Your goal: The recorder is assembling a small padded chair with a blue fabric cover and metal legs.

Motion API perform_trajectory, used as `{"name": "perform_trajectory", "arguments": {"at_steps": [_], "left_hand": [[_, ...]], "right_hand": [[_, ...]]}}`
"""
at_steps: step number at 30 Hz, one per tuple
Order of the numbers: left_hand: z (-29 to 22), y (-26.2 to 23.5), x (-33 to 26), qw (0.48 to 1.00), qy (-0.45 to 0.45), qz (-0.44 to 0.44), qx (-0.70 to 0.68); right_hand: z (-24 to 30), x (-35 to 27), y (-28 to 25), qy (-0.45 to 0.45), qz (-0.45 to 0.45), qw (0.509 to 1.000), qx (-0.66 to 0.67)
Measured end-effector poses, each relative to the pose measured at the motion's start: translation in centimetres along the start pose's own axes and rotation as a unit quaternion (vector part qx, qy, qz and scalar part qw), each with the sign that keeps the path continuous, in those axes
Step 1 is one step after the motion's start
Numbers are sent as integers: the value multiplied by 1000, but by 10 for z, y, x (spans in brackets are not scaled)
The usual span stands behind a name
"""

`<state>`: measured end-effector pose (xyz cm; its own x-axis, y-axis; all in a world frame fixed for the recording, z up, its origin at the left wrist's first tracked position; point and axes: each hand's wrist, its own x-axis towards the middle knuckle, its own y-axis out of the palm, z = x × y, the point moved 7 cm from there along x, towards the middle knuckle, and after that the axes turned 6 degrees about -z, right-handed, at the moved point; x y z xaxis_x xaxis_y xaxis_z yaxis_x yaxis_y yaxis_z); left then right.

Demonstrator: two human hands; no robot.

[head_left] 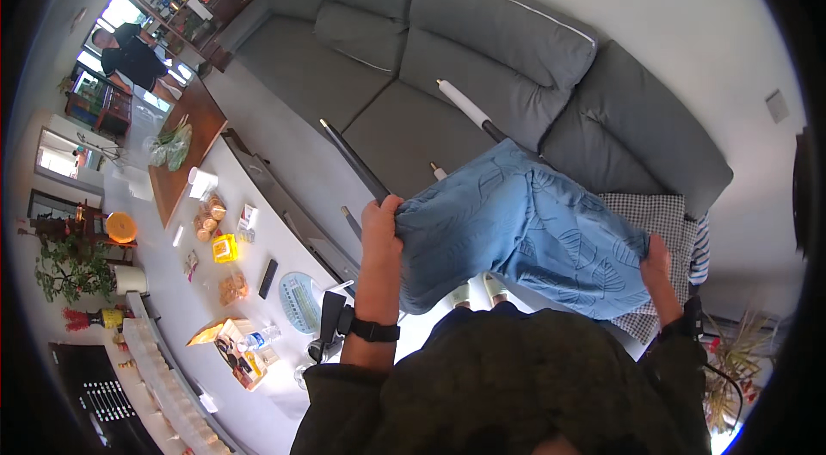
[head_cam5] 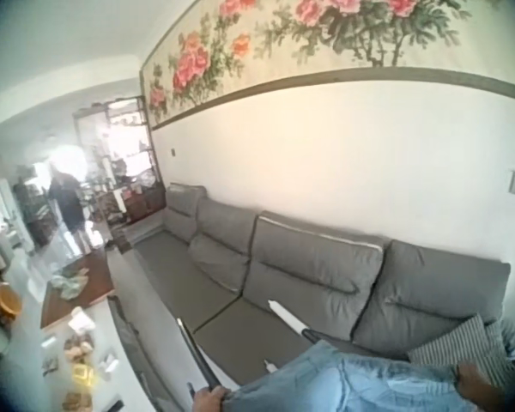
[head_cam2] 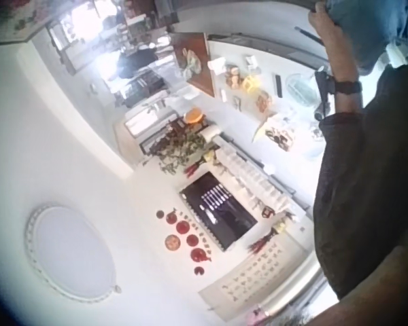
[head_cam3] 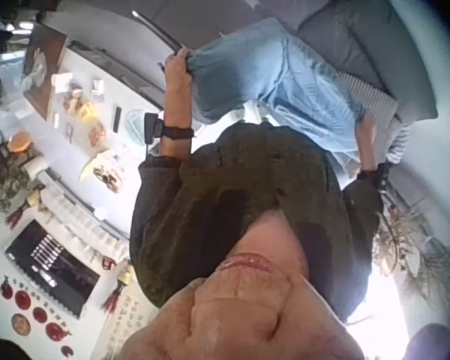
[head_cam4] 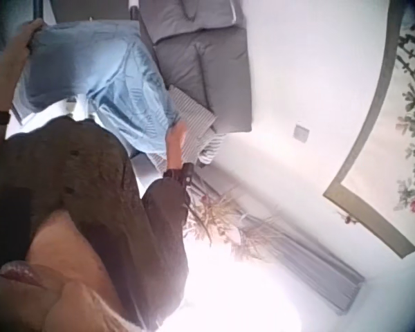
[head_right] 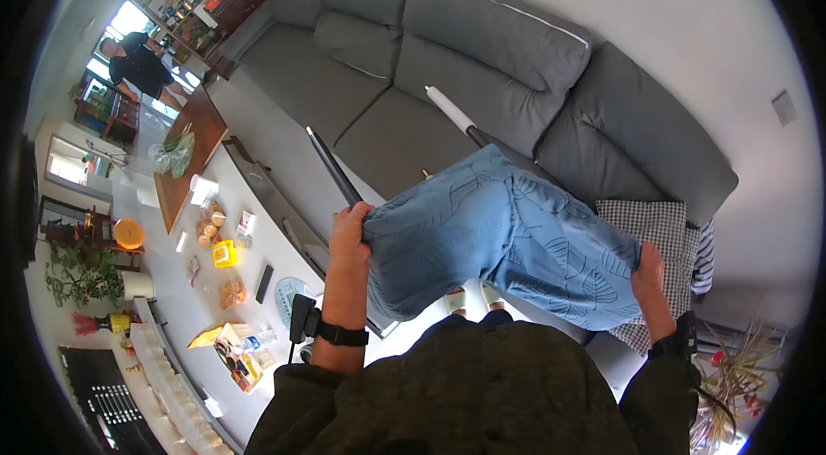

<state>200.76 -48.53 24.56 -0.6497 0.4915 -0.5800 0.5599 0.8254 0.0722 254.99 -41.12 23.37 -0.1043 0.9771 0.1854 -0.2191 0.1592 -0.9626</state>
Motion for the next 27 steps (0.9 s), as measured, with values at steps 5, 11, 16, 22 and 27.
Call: {"name": "perform_trajectory", "arguments": {"at_steps": [5, 11, 16, 22, 27], "left_hand": [[4, 21, 20, 1000, 23, -11, -17], [116, 9, 76, 998, 10, -34, -54], [208, 6, 37, 990, -67, -65, -106], [212, 21, 37, 993, -82, -45, -70], [211, 17, 35, 994, -55, -51, -78]], "right_hand": [[-7, 61, 17, -34, -62, 997, 5], [-9, 98, 74, -18, 43, 996, -74], [-83, 87, 143, -49, 25, 993, -102], [-115, 85, 165, -98, -9, 989, -114], [-80, 92, 144, 70, 184, 965, -172]]}}
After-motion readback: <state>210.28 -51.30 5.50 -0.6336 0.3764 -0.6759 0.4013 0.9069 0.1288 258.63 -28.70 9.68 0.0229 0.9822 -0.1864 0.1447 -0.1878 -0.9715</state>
